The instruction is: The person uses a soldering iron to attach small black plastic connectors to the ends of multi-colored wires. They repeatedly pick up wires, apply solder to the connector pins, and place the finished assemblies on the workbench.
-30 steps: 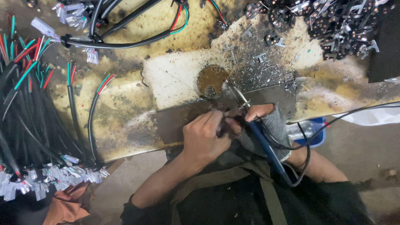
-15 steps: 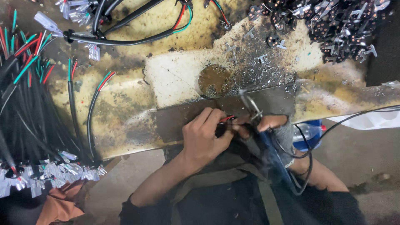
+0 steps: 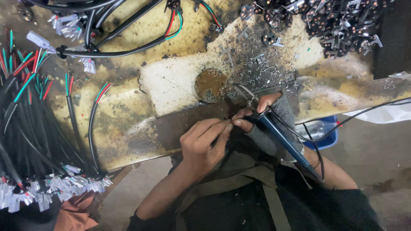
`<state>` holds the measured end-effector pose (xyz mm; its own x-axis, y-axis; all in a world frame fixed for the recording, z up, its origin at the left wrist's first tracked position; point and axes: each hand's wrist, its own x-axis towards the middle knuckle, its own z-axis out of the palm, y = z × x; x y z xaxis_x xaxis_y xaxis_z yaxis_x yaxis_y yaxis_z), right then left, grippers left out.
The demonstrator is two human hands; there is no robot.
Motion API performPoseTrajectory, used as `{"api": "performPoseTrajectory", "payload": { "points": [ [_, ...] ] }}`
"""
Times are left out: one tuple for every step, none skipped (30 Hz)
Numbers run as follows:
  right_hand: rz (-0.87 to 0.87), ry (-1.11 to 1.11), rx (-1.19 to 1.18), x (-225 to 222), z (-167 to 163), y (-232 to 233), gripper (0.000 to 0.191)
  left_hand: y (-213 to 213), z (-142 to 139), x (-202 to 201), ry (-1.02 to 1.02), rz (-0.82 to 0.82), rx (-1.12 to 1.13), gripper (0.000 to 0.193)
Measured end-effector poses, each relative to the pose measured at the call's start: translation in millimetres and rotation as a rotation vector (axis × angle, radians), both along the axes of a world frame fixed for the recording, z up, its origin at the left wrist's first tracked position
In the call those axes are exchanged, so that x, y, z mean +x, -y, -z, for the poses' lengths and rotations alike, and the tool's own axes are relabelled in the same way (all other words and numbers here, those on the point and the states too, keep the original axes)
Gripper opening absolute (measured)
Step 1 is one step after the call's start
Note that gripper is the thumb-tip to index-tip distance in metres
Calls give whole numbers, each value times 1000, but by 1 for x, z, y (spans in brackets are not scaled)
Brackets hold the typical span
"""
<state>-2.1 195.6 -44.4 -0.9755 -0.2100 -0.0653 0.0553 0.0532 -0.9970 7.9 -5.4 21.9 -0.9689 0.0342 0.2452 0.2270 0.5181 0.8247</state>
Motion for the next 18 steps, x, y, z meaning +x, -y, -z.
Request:
{"api": "performPoseTrajectory", "payload": {
  "points": [
    [-5,-18,17,-2,-4,2,50,1,-1,-1,13,15,-33,12],
    [-12,-36,33,-2,-8,4,50,2,-3,-2,49,13,-46,10],
    [-19,-52,48,-3,-11,6,50,3,-4,-4,85,11,-59,8],
    [-7,-119,121,-3,-14,7,50,5,-6,-6,123,9,-72,7],
    [6,-186,195,-3,-16,8,51,7,-8,-9,136,-42,-94,7],
    [20,-251,270,-3,-18,9,51,8,-9,-12,150,-92,-115,9],
    [17,-252,285,-3,-19,9,52,10,-10,-16,163,-141,-135,11],
    [12,-255,301,-3,-19,10,53,11,-10,-20,173,-165,-141,12],
    [5,-260,315,-3,-19,10,54,14,-10,-25,180,-194,-147,13],
    [-4,-230,294,-2,-19,10,52,15,-10,-30,187,-223,-155,14],
    [-11,-200,274,-2,-19,10,51,16,-9,-33,204,-221,-193,16],
    [-18,-171,255,-1,-19,10,49,16,-9,-37,221,-220,-231,19],
    [-23,-203,321,-1,-19,9,50,16,-8,-40,236,-219,-268,21],
    [-28,-235,387,-1,-19,9,51,16,-8,-41,229,-216,-282,21],
    [-35,-269,452,-1,-19,8,52,16,-8,-43,220,-214,-296,21],
    [-59,-264,344,-2,-20,7,50,16,-8,-43,211,-213,-310,20],
    [-80,-257,236,-2,-22,6,48,17,-9,-42,248,-164,-266,20],
    [-100,-248,130,-3,-23,5,46,19,-11,-40,285,-113,-220,19]
  ]
}}
